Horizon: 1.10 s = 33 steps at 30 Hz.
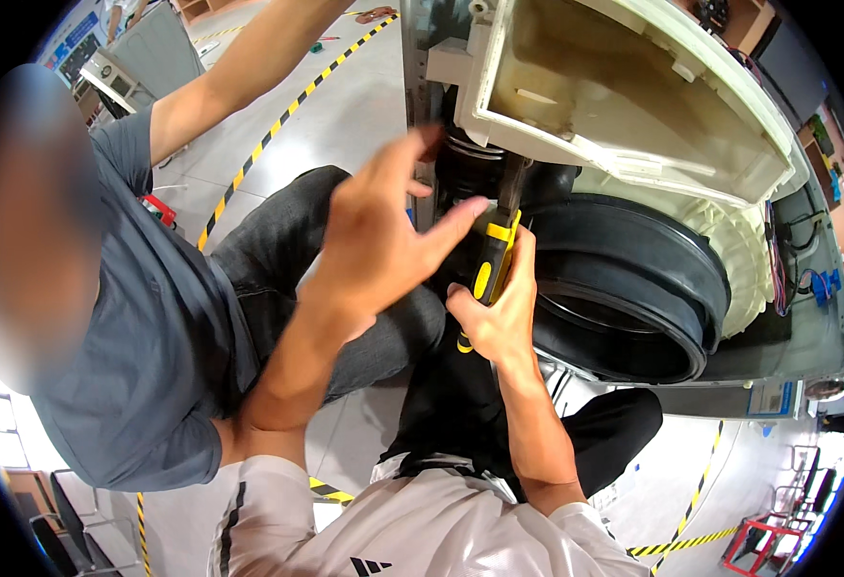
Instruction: The person uses pliers to compress a metal clamp on a black rubber hose inside a washing machine, then pulls the hose away from its connection point while another person assists.
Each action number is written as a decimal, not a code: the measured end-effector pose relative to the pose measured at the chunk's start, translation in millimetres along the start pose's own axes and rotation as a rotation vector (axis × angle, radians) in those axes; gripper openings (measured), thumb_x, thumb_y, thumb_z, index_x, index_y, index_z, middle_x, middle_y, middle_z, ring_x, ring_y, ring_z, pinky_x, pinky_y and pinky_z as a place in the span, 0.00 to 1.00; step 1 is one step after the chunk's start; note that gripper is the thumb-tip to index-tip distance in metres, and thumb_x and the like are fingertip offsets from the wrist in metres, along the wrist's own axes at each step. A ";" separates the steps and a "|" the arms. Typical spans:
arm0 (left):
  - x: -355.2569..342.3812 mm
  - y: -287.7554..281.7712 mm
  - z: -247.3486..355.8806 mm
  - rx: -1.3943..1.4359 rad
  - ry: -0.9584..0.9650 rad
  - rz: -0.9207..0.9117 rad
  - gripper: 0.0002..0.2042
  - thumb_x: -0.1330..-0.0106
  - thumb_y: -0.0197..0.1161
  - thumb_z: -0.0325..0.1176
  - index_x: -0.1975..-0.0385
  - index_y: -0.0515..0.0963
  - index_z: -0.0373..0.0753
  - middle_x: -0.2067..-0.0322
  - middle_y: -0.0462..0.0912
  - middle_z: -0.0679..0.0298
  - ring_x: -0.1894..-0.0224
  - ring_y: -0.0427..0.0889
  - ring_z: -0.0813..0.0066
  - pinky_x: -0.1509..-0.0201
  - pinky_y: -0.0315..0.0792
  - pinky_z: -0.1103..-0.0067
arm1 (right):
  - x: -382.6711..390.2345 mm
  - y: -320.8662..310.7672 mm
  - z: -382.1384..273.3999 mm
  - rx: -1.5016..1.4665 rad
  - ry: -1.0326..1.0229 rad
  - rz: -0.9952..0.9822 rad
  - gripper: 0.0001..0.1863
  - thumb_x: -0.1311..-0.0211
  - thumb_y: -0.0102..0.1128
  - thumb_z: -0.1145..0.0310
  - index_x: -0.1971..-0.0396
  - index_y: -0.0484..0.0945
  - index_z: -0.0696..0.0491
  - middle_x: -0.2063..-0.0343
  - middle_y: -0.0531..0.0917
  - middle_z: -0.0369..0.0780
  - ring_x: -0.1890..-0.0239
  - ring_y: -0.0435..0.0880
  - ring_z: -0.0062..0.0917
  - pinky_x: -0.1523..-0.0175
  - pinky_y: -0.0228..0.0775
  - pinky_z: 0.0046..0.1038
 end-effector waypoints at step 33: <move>26.2 44.4 -12.5 0.388 0.056 0.257 0.29 0.42 0.71 0.32 0.41 0.70 0.29 0.55 0.80 0.48 0.52 0.80 0.51 0.45 0.71 0.68 | 7.5 -15.0 5.9 0.044 -0.184 0.042 0.37 0.61 0.63 0.75 0.45 0.61 0.58 0.62 0.72 0.37 0.62 0.72 0.20 0.55 0.69 0.24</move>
Point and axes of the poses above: each hand's wrist, its own x-axis away from the middle knuckle, its own y-axis out of the palm, z = x × y, the point moved 8 cm from there along -x, towards the middle knuckle
